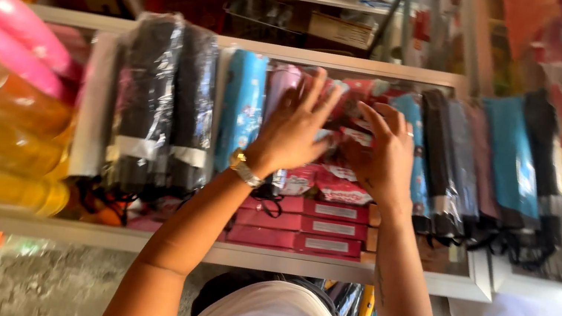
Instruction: Organizing and rearranging various items like umbrellas and beauty products on a display counter and shelf.
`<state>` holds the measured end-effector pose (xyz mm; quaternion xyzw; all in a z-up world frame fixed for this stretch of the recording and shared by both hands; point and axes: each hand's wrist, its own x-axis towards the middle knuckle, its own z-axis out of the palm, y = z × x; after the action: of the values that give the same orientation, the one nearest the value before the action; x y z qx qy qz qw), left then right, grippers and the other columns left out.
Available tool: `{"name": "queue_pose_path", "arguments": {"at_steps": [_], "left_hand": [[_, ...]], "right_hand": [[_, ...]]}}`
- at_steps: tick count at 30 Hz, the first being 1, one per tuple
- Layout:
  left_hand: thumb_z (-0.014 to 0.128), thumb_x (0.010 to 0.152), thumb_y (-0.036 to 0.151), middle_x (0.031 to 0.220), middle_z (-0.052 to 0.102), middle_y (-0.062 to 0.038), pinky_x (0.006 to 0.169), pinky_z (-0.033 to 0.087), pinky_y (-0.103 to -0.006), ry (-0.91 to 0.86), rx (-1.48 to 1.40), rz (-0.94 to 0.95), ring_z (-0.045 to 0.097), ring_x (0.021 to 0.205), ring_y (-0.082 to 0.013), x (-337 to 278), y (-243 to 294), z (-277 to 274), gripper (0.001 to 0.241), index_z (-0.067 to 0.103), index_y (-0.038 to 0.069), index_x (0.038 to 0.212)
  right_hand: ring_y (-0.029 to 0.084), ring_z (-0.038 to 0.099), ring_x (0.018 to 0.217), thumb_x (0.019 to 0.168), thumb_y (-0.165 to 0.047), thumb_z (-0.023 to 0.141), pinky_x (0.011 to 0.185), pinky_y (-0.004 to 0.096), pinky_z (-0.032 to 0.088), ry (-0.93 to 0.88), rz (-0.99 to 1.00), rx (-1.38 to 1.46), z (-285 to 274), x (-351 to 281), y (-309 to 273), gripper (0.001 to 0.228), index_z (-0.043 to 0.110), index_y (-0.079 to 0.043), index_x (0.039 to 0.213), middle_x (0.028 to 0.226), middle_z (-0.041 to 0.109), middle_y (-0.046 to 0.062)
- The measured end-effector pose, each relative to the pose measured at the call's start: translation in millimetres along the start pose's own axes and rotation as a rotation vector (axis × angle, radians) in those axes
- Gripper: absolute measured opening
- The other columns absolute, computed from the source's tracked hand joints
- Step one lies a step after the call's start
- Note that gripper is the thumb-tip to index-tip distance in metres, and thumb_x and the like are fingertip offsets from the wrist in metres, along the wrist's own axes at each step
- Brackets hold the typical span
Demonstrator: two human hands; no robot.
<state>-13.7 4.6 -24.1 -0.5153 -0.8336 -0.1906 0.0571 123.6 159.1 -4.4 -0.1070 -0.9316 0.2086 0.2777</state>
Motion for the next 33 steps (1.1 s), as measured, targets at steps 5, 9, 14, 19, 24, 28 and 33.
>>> {"name": "queue_pose_path", "arguments": {"at_steps": [5,9,14,19,24,28,33], "left_hand": [[0.064,0.094,0.054,0.163,0.019,-0.031,0.123,0.015,-0.0584,0.146,0.043,-0.298,0.018,0.151,-0.0492,-62,-66,-29,0.087,0.030,0.006,0.158],[0.060,0.094,0.052,0.159,0.037,-0.020,0.120,0.011,-0.0610,0.100,0.155,-0.429,0.022,0.151,-0.0427,-97,-86,-12,0.078,0.038,0.007,0.154],[0.059,0.098,0.048,0.150,0.052,-0.014,0.123,0.007,-0.0620,0.167,0.226,-0.408,0.029,0.152,-0.0378,-109,-72,-3,0.073,0.041,0.008,0.156],[0.068,0.091,0.048,0.149,0.049,-0.018,0.121,0.004,-0.0670,0.117,0.227,-0.471,0.027,0.151,-0.0374,-99,-50,-8,0.086,0.037,0.005,0.158],[0.082,0.075,0.034,0.165,0.018,-0.023,0.118,0.000,-0.0682,0.201,0.161,-0.404,0.007,0.153,-0.0417,-92,-45,14,0.094,0.041,0.009,0.156],[0.081,0.077,0.024,0.170,0.017,-0.019,0.122,0.000,-0.0666,0.180,0.192,-0.341,0.004,0.156,-0.0406,-89,-44,21,0.077,0.053,0.010,0.147],[0.076,0.079,0.013,0.171,0.020,-0.020,0.123,-0.002,-0.0668,0.084,0.282,-0.322,0.003,0.159,-0.0391,-79,-37,19,0.058,0.064,0.007,0.136]], "right_hand": [[0.048,0.043,0.137,0.067,-0.039,0.088,0.110,0.055,0.040,-0.241,-0.103,0.104,46,14,-82,0.099,0.043,-0.016,0.152,0.151,0.041,0.023],[0.061,0.023,0.142,0.052,-0.061,0.094,0.109,0.066,0.028,-0.432,-0.157,-0.050,88,1,-100,0.128,0.031,-0.020,0.156,0.160,0.015,0.034],[0.061,0.023,0.143,0.059,-0.066,0.091,0.113,0.064,0.028,-0.471,-0.134,0.045,111,-11,-76,0.121,0.035,-0.020,0.157,0.160,0.016,0.033],[0.056,0.036,0.141,0.065,-0.059,0.091,0.114,0.063,0.033,-0.368,-0.181,0.071,111,-12,-67,0.112,0.041,-0.016,0.155,0.159,0.025,0.033],[0.053,0.057,0.119,0.059,-0.048,0.093,0.093,0.053,0.053,-0.517,0.075,0.055,89,-1,-75,0.112,0.040,-0.017,0.153,0.141,0.040,0.036],[0.053,0.061,0.110,0.061,-0.046,0.094,0.090,0.054,0.054,-0.502,0.016,0.116,95,-4,-48,0.111,0.041,-0.018,0.154,0.125,0.053,0.036],[0.052,0.066,0.092,0.063,-0.026,0.088,0.081,0.054,0.055,-0.507,0.025,0.036,84,0,-46,0.105,0.036,-0.026,0.155,0.108,0.060,0.033]]}}
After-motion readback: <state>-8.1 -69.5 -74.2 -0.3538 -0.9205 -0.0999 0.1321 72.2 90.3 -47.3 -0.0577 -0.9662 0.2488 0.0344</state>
